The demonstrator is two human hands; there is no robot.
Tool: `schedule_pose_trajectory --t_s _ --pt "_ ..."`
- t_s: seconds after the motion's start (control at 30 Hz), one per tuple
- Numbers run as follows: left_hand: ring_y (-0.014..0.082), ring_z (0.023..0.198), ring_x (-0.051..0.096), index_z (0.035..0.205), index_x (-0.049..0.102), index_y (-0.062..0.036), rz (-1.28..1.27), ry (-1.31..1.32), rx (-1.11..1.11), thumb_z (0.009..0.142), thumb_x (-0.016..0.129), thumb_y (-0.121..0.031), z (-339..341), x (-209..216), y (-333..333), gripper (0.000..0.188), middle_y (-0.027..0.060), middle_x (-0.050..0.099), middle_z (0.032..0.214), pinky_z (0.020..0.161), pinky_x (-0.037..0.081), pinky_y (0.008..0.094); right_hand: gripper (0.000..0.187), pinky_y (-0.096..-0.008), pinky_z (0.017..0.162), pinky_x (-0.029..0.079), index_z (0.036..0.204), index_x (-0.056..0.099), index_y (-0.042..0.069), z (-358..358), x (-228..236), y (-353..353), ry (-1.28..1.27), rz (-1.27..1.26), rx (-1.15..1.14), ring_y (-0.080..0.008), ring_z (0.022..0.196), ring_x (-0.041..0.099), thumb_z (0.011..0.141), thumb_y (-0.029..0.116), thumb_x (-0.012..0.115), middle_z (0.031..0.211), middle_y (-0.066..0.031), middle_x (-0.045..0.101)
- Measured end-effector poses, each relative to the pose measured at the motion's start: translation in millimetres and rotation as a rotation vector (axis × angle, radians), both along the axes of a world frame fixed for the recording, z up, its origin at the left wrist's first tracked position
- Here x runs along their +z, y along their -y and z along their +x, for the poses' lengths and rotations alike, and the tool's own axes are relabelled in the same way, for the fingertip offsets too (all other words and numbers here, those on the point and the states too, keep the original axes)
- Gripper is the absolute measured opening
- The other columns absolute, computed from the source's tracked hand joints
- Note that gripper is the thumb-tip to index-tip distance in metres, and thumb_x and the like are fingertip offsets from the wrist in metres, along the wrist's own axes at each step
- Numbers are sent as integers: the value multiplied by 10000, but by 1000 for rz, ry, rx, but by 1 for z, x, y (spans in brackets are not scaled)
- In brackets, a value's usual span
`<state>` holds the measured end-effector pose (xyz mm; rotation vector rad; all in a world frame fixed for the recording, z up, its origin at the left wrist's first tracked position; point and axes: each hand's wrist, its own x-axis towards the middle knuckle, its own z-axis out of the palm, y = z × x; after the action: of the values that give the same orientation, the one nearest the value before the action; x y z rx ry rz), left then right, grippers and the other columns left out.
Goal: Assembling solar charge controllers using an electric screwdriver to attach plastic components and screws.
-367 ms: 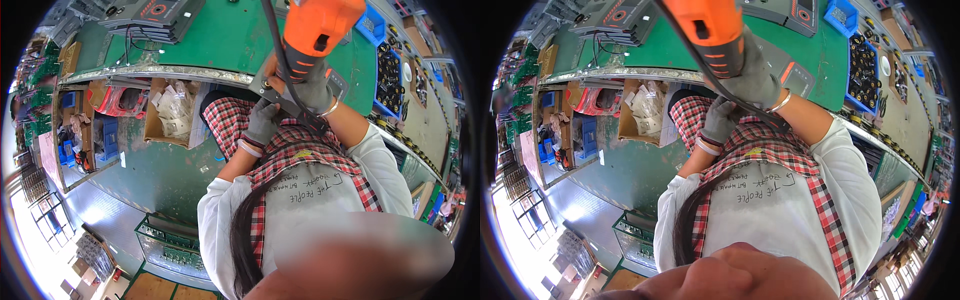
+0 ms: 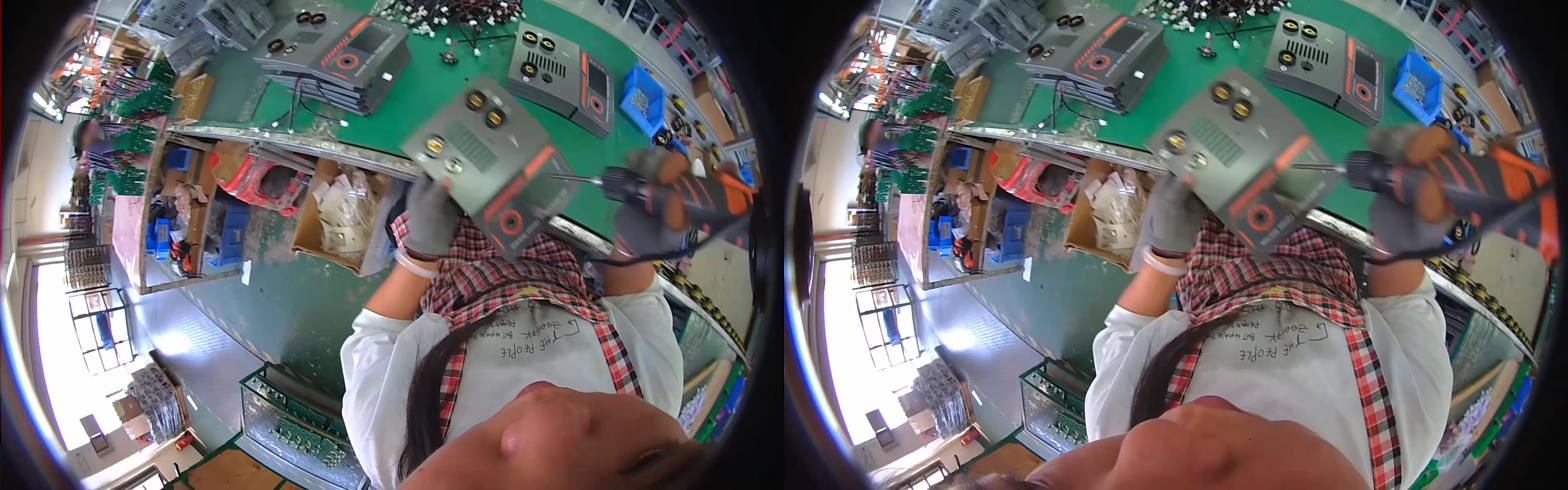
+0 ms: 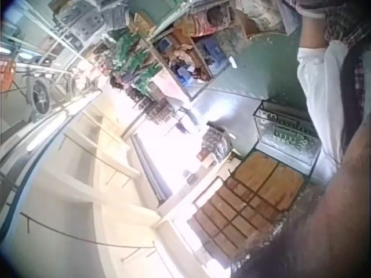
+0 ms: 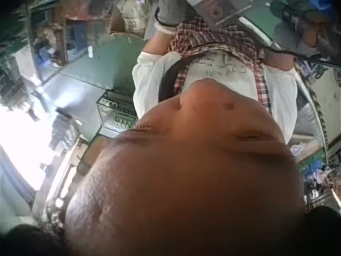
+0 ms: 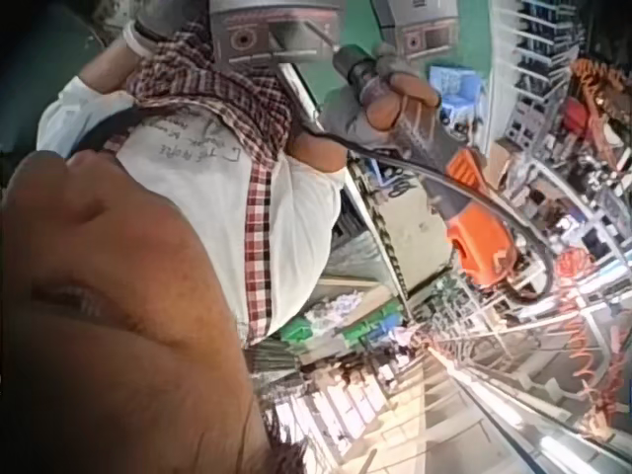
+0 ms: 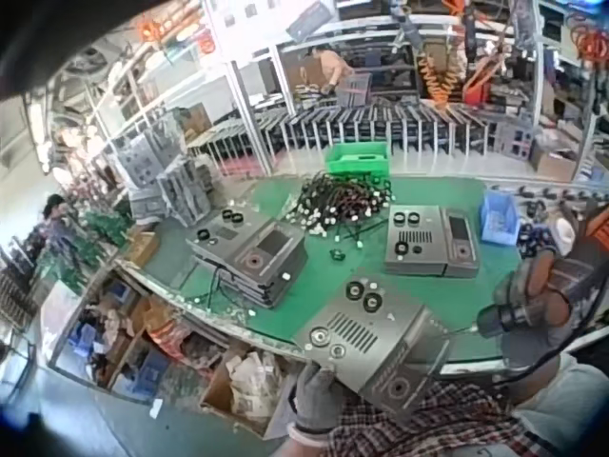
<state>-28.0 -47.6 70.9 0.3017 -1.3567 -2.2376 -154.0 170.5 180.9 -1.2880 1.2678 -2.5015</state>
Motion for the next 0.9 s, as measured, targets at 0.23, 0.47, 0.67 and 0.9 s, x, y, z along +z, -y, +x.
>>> schedule_pose_trajectory --t_s 0.23,0.47,0.67,0.9 --pt "310 658 576 805 564 -9 -750 144 412 707 560 -45 -77 73 216 105 156 585 723 589 455 346 328 -398 778 437 937 494 26 10 -18 -43 191 200 -466 -244 815 540 736 261 604 824 -77 499" --pt "266 708 605 809 557 27 -1632 689 324 760 563 -124 -111 69 303 159 133 611 748 618 482 359 349 -347 669 473 923 490 33 3 -31 -61 287 230 -579 -218 762 560 727 288 624 819 -71 496" --pt "248 855 607 907 562 -25 -979 874 459 636 688 -244 -118 72 344 371 117 632 874 698 470 289 356 -310 652 478 938 504 12 -19 -44 -79 301 267 -633 -206 725 574 746 294 608 888 -118 558" --pt "307 826 567 1022 473 6 -1354 960 999 707 604 -415 -116 97 257 542 171 557 952 739 434 384 104 -243 571 444 831 570 -31 -42 -42 -107 21 585 -1134 -131 652 559 754 40 568 777 -77 597"
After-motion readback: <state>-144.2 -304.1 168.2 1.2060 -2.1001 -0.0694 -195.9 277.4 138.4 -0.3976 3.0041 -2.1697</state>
